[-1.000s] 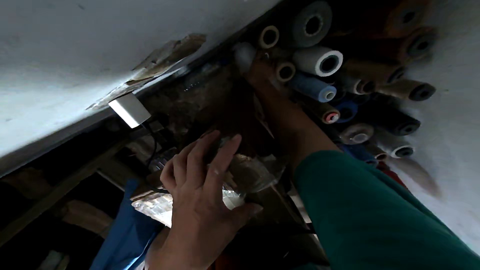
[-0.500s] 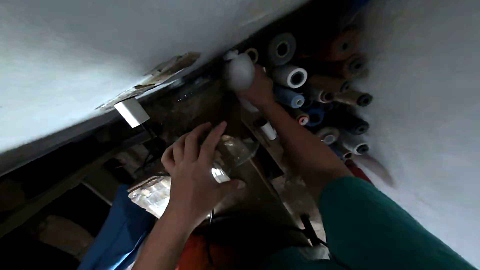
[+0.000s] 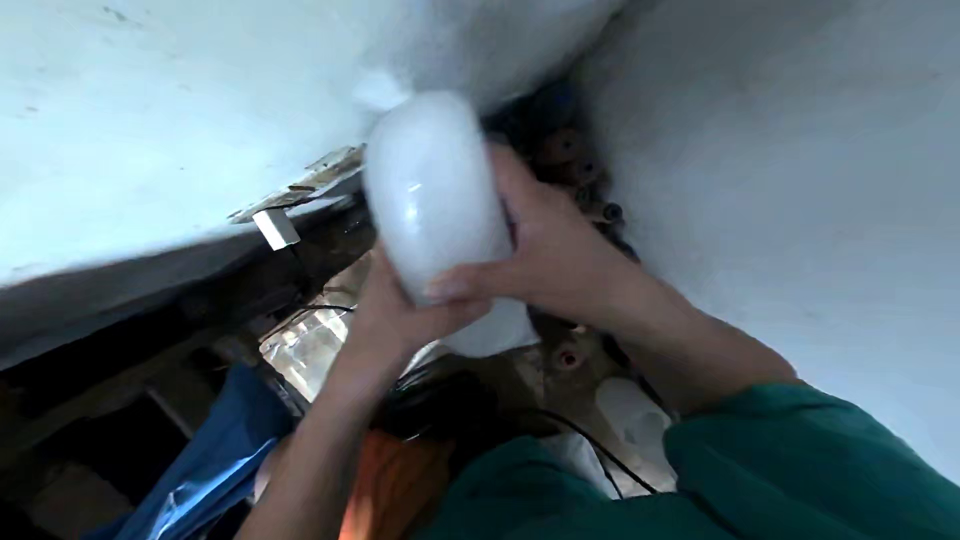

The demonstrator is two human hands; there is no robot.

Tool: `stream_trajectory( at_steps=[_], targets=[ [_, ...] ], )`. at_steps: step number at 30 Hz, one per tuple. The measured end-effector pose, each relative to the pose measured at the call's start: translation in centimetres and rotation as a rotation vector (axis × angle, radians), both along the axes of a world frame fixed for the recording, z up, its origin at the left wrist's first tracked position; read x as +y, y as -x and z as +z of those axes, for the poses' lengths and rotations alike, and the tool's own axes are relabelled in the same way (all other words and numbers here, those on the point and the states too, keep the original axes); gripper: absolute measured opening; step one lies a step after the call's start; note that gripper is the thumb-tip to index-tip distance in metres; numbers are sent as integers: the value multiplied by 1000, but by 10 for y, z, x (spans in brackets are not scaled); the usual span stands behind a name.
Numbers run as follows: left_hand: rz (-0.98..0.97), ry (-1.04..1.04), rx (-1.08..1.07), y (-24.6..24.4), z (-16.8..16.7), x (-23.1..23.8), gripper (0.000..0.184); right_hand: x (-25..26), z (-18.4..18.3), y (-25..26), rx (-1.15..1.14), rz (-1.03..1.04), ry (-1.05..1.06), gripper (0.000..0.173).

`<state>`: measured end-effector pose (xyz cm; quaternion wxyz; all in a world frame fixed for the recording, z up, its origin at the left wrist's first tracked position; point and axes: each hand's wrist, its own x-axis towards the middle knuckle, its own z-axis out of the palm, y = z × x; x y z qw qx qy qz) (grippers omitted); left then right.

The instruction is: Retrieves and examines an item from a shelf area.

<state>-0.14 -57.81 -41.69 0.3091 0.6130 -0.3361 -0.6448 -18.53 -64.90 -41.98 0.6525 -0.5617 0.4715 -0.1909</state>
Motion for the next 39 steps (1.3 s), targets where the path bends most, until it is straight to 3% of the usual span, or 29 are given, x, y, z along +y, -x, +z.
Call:
stream_trajectory(
  at_steps=[2,4,6,9,13,16,20,26,29,32,34,36,39],
  targets=[
    [74,19,208,-28,-2,23,50,6,-8,-5,-181,79,16,69],
    [178,23,382,-50,-5,51,33,14,-41,-13,-304,8,-159,35],
    [296,7,506,-67,-11,76,27,24,-103,-16,-61,-85,-311,35],
    [440,-10,563,-86,-29,85,40,45,-210,-4,380,-101,-333,32],
    [575,91,355,-97,-43,78,34,59,-283,10,638,-13,-331,32],
    [610,106,347,-102,-56,77,33,49,-312,-3,771,31,-285,35],
    [617,25,170,-98,-60,77,34,30,-353,-30,835,82,-161,55],
    [548,-77,32,-105,-52,78,41,7,-401,-42,960,323,-93,56],
    [557,-143,309,-109,-52,78,47,5,-404,-45,961,306,-128,59],
    [436,17,133,-87,-46,50,47,9,-406,-49,858,340,-76,63],
    [436,-21,-43,-71,-38,28,52,17,-413,-54,830,364,-21,58],
    [445,-58,0,-71,-39,24,56,22,-416,-60,815,345,16,52],
    [406,-37,174,-79,-41,30,48,15,-411,-69,834,368,-28,61]
  ],
)
